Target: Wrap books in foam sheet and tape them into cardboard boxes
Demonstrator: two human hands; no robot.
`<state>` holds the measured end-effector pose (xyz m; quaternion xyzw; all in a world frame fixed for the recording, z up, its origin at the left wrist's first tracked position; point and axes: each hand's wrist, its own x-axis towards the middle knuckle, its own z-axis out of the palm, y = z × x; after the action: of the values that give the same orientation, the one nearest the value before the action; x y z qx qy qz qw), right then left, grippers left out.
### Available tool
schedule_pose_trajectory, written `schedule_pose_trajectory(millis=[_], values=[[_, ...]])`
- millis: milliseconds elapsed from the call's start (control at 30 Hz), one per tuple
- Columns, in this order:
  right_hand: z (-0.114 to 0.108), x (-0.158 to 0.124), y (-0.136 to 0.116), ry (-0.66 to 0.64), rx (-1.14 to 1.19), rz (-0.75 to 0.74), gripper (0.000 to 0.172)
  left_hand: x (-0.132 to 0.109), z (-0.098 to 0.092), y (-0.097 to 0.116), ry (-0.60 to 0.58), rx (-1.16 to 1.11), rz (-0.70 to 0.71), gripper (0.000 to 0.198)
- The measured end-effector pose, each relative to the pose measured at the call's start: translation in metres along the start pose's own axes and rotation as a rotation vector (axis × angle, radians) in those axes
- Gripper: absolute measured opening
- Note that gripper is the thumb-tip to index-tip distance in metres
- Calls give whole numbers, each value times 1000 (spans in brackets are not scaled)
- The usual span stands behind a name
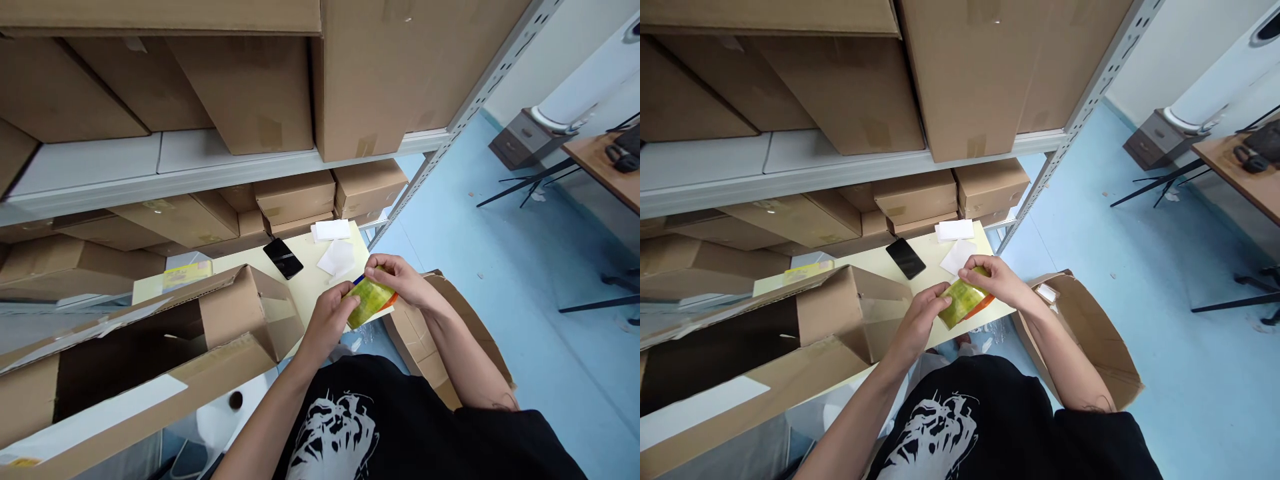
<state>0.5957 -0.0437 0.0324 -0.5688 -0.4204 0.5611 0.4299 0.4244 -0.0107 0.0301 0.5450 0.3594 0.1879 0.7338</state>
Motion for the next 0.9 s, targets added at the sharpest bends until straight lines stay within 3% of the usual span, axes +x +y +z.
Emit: schedule_pose_trajectory(millis=[133, 267, 333, 433, 533, 733, 800, 900], values=[[-11, 4, -7, -125, -12, -27, 30, 0, -11, 5, 13, 231, 104, 29], [-17, 7, -21, -266, -78, -38, 28, 0, -10, 14, -154, 435, 175, 32], [-14, 10, -26, -277, -94, -56, 28, 0, -6, 16, -164, 393, 200, 33], [-7, 17, -27, -251, -69, -89, 29, 0, -2, 12, -165, 155, 105, 39], [-1, 20, -23, -105, -93, -128, 32, 2, 0, 5, -136, -11, 29, 39], [13, -15, -4, 497, -371, -336, 26, 6, 4, -8, -52, -322, 43, 43], [22, -31, 7, 549, -353, -296, 29, 7, 4, -11, -11, -365, 52, 45], [36, -43, 24, 456, -187, -214, 23, 7, 5, -9, -8, -357, 59, 49]])
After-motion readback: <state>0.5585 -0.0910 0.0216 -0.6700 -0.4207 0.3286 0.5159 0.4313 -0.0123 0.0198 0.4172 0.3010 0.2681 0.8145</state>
